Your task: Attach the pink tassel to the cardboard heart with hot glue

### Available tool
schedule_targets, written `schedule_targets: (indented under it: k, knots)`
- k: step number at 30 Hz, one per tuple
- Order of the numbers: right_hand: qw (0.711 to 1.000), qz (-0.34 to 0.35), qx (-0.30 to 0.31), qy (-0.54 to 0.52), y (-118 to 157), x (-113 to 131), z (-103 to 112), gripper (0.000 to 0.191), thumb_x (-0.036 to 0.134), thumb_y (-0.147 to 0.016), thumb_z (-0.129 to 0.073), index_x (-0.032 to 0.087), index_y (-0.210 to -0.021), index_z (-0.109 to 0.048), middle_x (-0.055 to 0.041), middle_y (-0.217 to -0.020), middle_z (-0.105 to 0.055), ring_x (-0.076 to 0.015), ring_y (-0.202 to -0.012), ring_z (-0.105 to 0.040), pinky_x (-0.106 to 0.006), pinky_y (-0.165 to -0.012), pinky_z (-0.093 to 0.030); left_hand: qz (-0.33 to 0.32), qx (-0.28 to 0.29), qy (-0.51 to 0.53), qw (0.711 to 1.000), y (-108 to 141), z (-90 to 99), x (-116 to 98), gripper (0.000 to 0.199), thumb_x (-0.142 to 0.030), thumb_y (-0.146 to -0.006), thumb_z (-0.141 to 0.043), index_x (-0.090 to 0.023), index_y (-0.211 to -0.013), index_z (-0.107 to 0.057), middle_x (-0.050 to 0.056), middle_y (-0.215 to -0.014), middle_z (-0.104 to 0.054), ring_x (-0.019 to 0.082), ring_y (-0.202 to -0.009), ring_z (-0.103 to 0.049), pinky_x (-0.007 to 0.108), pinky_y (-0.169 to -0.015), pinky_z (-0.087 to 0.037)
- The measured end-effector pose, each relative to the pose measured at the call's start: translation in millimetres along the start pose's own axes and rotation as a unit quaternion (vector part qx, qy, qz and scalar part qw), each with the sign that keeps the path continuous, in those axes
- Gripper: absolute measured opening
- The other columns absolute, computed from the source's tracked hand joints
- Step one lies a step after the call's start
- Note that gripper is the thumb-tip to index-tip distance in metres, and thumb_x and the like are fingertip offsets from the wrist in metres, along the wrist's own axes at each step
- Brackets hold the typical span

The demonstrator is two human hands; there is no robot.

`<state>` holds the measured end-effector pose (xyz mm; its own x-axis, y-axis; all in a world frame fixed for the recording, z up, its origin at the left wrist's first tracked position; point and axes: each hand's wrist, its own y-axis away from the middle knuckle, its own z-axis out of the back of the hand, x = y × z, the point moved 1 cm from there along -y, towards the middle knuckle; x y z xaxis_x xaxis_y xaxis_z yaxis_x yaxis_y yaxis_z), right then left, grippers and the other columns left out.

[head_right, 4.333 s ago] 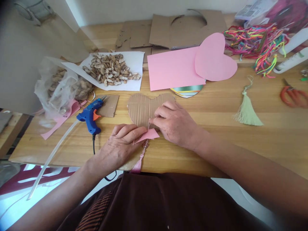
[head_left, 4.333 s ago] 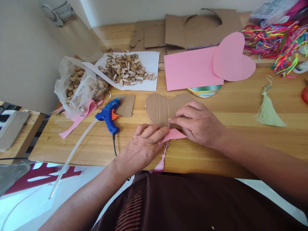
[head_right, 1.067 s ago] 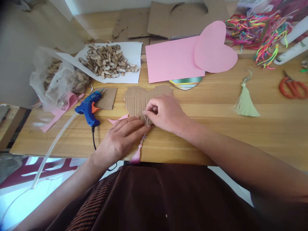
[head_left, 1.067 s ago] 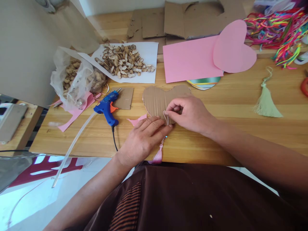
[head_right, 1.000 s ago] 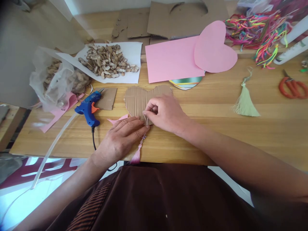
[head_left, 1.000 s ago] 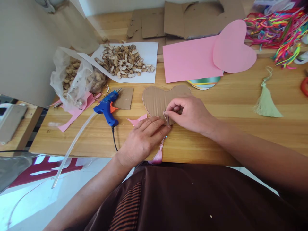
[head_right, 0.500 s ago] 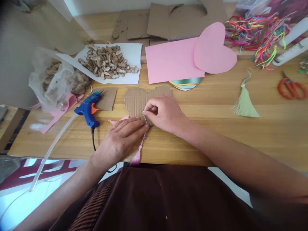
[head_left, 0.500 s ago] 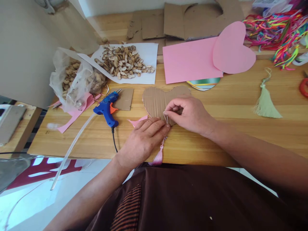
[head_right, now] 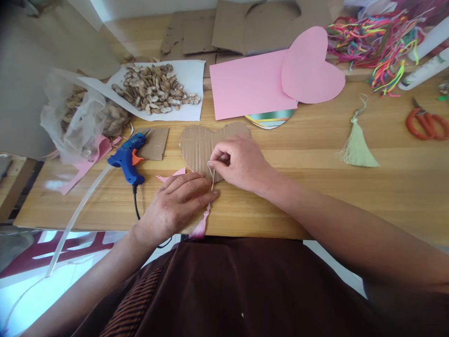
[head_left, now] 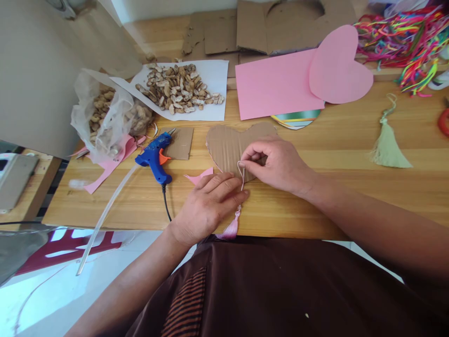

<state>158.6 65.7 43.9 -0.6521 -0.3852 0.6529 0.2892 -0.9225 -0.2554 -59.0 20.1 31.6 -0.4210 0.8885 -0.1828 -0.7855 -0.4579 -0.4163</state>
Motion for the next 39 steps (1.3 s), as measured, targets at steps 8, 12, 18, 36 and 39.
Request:
schedule_targets:
  k: [8,12,18,36,39]
  knots:
    - [1.000,0.013,-0.007,0.001,-0.5,-2.3,-1.7,0.012,0.015,-0.081,-0.076,0.021,-0.072,-0.069,0.0000,-0.070,-0.067,-0.0168,-0.072,-0.058,-0.032,-0.071,-0.043,0.001,-0.004,0.024,1.000,0.3,-4.1,0.8,0.025,-0.020,-0.103,-0.056,-0.018,-0.123,-0.071,0.011,-0.128,-0.069,0.028,-0.130,-0.059,0.045,-0.107,-0.053]
    - [1.000,0.014,-0.012,0.001,0.0,-3.6,-2.0,0.012,0.014,-0.081,-0.074,0.020,-0.073,-0.070,-0.0001,-0.071,-0.068,-0.0164,-0.072,-0.059,-0.031,-0.070,-0.043,0.002,-0.001,0.032,0.999,1.5,-5.5,0.2,0.025,-0.021,-0.103,-0.056,-0.017,-0.123,-0.071,0.010,-0.129,-0.070,0.030,-0.133,-0.057,0.046,-0.107,-0.054]
    - [1.000,0.016,-0.019,0.004,-0.4,-5.4,-4.0,0.011,0.014,-0.080,-0.073,0.020,-0.071,-0.069,0.0002,-0.070,-0.067,-0.0160,-0.071,-0.058,-0.031,-0.070,-0.042,-0.001,-0.001,0.036,0.999,2.0,-4.8,-1.4,0.026,-0.019,-0.103,-0.055,-0.015,-0.123,-0.071,0.011,-0.127,-0.072,0.033,-0.134,-0.057,0.048,-0.105,-0.056]
    - [0.999,0.032,-0.037,0.014,-0.5,-5.2,-4.2,0.012,0.011,-0.077,-0.068,0.020,-0.069,-0.066,0.0002,-0.068,-0.065,-0.0159,-0.069,-0.057,-0.030,-0.069,-0.040,0.038,-0.027,0.023,0.999,5.9,-11.3,-4.8,0.023,-0.018,-0.100,-0.060,-0.020,-0.120,-0.073,0.012,-0.125,-0.069,0.030,-0.128,-0.063,0.044,-0.099,-0.059]
    - [0.999,0.034,-0.035,0.019,-0.1,-5.4,-4.2,0.012,0.010,-0.076,-0.067,0.020,-0.070,-0.065,0.0002,-0.068,-0.065,-0.0160,-0.070,-0.057,-0.030,-0.069,-0.040,0.034,-0.023,0.032,0.999,5.9,-10.8,-4.7,0.024,-0.017,-0.102,-0.057,-0.019,-0.120,-0.073,0.010,-0.121,-0.072,0.030,-0.132,-0.061,0.045,-0.102,-0.058]
